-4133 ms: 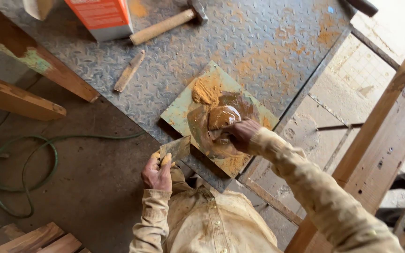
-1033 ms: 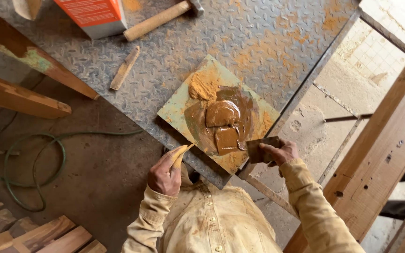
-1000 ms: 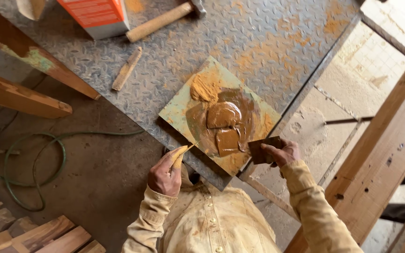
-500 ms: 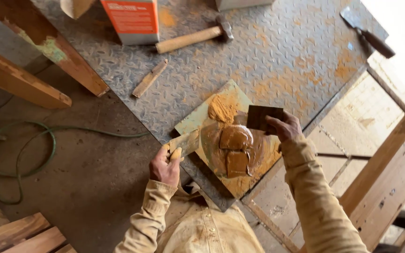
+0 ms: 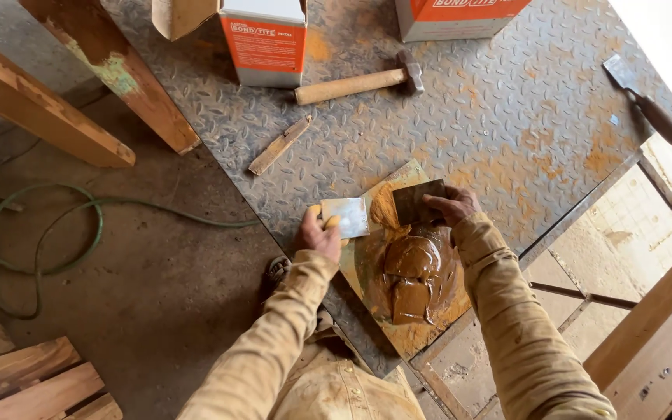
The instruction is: The person mixes a brown wood filler paste with powder on a mixing board, then scoops the paste with a small spatula and presses it into holes and defects on the surface of a long wooden plank, smoothing each filled spot by hand and repeating along the plank.
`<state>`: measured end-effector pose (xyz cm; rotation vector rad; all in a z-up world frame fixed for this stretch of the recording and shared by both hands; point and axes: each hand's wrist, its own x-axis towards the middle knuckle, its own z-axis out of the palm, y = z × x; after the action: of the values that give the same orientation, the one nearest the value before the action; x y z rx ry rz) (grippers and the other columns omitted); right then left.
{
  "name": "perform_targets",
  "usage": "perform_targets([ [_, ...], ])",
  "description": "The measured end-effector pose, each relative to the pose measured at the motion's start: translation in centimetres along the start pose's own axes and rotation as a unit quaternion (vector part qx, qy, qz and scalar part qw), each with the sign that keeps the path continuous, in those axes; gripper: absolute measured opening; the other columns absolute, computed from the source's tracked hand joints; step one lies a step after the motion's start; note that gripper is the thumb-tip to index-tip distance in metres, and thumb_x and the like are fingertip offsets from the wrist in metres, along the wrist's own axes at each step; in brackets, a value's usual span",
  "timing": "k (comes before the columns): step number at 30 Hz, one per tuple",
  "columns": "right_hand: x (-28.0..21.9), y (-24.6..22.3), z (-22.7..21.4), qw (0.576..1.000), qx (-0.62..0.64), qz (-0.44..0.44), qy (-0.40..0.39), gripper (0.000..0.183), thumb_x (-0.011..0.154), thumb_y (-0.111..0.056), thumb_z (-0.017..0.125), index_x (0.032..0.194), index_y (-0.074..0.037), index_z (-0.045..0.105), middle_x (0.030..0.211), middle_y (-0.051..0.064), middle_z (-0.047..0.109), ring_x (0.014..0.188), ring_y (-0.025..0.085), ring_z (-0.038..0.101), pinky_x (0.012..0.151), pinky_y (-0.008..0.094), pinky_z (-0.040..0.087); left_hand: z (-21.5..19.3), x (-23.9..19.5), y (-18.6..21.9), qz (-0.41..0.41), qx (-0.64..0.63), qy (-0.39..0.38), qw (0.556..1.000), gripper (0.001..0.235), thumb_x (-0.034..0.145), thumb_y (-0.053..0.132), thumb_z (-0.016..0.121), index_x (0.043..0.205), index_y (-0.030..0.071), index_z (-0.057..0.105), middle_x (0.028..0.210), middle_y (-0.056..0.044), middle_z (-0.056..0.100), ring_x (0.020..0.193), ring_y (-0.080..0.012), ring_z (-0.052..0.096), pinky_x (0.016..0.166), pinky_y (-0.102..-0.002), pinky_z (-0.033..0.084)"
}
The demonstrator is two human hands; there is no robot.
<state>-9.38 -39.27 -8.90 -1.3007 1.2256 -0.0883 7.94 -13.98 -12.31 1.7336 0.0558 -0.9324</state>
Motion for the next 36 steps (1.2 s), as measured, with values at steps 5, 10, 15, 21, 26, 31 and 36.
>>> perform_targets([
  [5,-2.0,-1.8,2.3,0.999,-0.038,-0.011,0.011,0.032,0.085,-0.02,0.076,0.115,-0.009,0.073,0.093,0.008,0.079,0.075,0.02,0.075,0.065,0.036,0.062,2.7,0.4,0.4,0.165,0.149,0.08,0.972,0.057,0.087,0.002,0.07,0.137,-0.003,0.043,0.111,-0.023,0.07,0.08,-0.0269,0.075,0.057,-0.036,0.065],
  [10,-1.7,0.0,2.5,0.998,0.044,-0.04,-0.018,0.029,0.086,-0.016,0.077,0.111,0.0,0.074,0.094,0.012,0.078,0.078,0.022,0.076,0.072,0.037,0.064,4.4,-3.3,5.1,0.181,0.228,0.032,0.956,0.034,0.094,0.015,0.069,0.124,0.007,0.056,0.09,-0.016,0.078,0.071,-0.0283,0.076,0.058,-0.038,0.063],
  [15,-1.6,1.0,2.0,0.996,0.074,-0.048,-0.028,0.028,0.088,-0.014,0.078,0.109,0.004,0.073,0.095,0.013,0.078,0.08,0.021,0.076,0.075,0.035,0.064,4.9,-6.2,8.5,0.25,0.302,-0.02,0.92,0.031,0.1,0.021,0.06,0.13,0.014,0.057,0.088,-0.014,0.078,0.07,-0.029,0.077,0.056,-0.039,0.062],
  [21,-3.9,0.6,1.1,0.982,0.179,-0.045,-0.036,0.031,0.087,-0.014,0.076,0.113,0.002,0.072,0.095,0.012,0.078,0.078,0.021,0.076,0.073,0.036,0.065,2.3,-4.2,6.9,0.281,0.264,0.002,0.923,0.034,0.103,0.021,0.056,0.134,0.007,0.055,0.083,-0.01,0.075,0.06,-0.0241,0.073,0.05,-0.038,0.06],
  [26,-10.9,-1.3,-1.4,0.996,-0.015,-0.088,-0.013,0.027,0.095,-0.015,0.071,0.118,-0.002,0.072,0.1,0.014,0.078,0.083,0.019,0.075,0.071,0.035,0.063,-3.4,-7.6,8.0,0.282,0.033,-0.008,0.959,0.031,0.1,0.015,0.061,0.126,-0.002,0.059,0.108,-0.017,0.072,0.091,-0.0226,0.077,0.064,-0.03,0.064],
  [31,-16.8,3.6,-2.3,0.873,-0.228,-0.427,-0.068,0.022,0.1,-0.008,0.06,0.12,-0.005,0.069,0.109,0.017,0.076,0.093,0.024,0.076,0.08,0.033,0.064,-6.7,-8.1,2.2,0.22,-0.002,0.012,0.976,0.031,0.096,0.01,0.065,0.124,-0.003,0.061,0.102,-0.017,0.076,0.082,-0.0205,0.076,0.06,-0.03,0.065],
  [36,-22.6,1.4,0.3,0.868,-0.363,-0.339,-0.03,0.023,0.097,-0.012,0.063,0.118,-0.007,0.071,0.102,0.01,0.078,0.083,0.025,0.075,0.076,0.039,0.063,-7.4,-8.8,-2.3,0.199,-0.001,0.023,0.98,0.027,0.097,0.01,0.068,0.117,-0.006,0.064,0.092,-0.017,0.076,0.072,-0.0165,0.071,0.057,-0.031,0.063],
])
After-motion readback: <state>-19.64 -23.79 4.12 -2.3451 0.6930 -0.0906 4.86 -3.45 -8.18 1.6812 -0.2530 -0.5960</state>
